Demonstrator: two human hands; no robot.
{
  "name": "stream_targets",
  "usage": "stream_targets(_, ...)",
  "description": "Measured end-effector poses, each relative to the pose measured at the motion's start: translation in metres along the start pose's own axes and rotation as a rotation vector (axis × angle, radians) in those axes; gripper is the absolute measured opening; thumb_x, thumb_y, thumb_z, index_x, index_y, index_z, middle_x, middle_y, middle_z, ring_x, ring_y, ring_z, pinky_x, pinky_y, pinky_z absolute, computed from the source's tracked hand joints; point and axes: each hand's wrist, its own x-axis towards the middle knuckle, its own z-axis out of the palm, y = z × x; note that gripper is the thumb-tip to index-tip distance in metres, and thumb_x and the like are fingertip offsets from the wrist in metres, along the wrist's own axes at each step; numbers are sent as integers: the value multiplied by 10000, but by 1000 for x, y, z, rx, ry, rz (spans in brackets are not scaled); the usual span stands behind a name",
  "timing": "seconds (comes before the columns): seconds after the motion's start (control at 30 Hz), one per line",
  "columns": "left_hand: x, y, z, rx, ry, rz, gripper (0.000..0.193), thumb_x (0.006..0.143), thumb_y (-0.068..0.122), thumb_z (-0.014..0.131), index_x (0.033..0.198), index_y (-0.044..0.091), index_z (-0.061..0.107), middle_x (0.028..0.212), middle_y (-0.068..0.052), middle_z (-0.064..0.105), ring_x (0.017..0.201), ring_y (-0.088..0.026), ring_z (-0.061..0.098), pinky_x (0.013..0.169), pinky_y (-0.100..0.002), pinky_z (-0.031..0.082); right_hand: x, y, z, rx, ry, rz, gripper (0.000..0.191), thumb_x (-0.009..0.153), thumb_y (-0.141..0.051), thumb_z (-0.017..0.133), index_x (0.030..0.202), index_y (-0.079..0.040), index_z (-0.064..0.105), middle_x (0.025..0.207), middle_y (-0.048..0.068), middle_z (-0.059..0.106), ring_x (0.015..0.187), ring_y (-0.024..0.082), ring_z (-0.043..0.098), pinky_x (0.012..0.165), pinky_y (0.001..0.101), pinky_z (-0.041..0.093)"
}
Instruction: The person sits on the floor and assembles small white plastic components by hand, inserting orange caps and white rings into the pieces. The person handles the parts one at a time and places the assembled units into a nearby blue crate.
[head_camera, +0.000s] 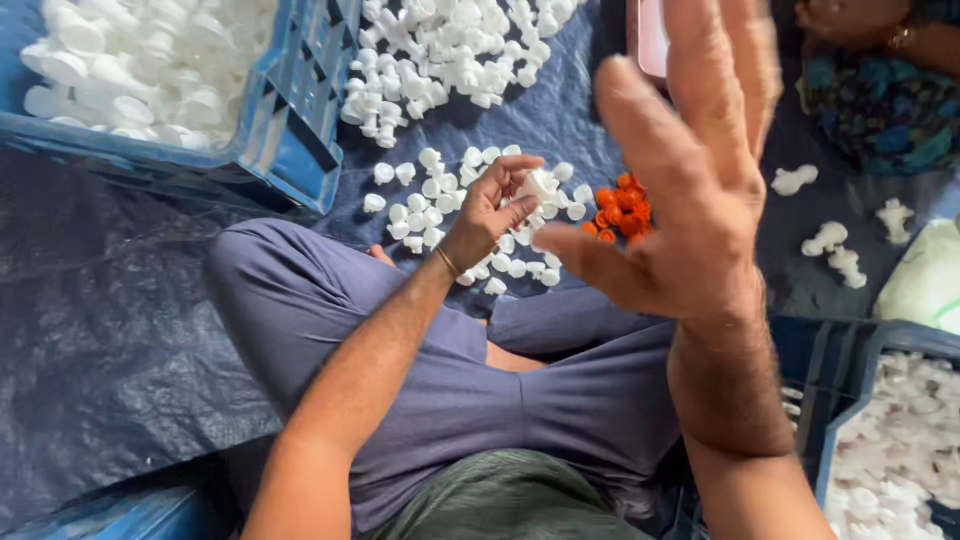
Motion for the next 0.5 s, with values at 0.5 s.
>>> stream_targets(0.5,-10,-12,9,315,-39,3,262,928,43,765,1151,47,627,1031,-33,681,963,-115,637,836,-283,529,-165,74,95,657,-459,1204,335,1087,-293,602,1209,9,681,869,110,673,743,140,637,656,273,523)
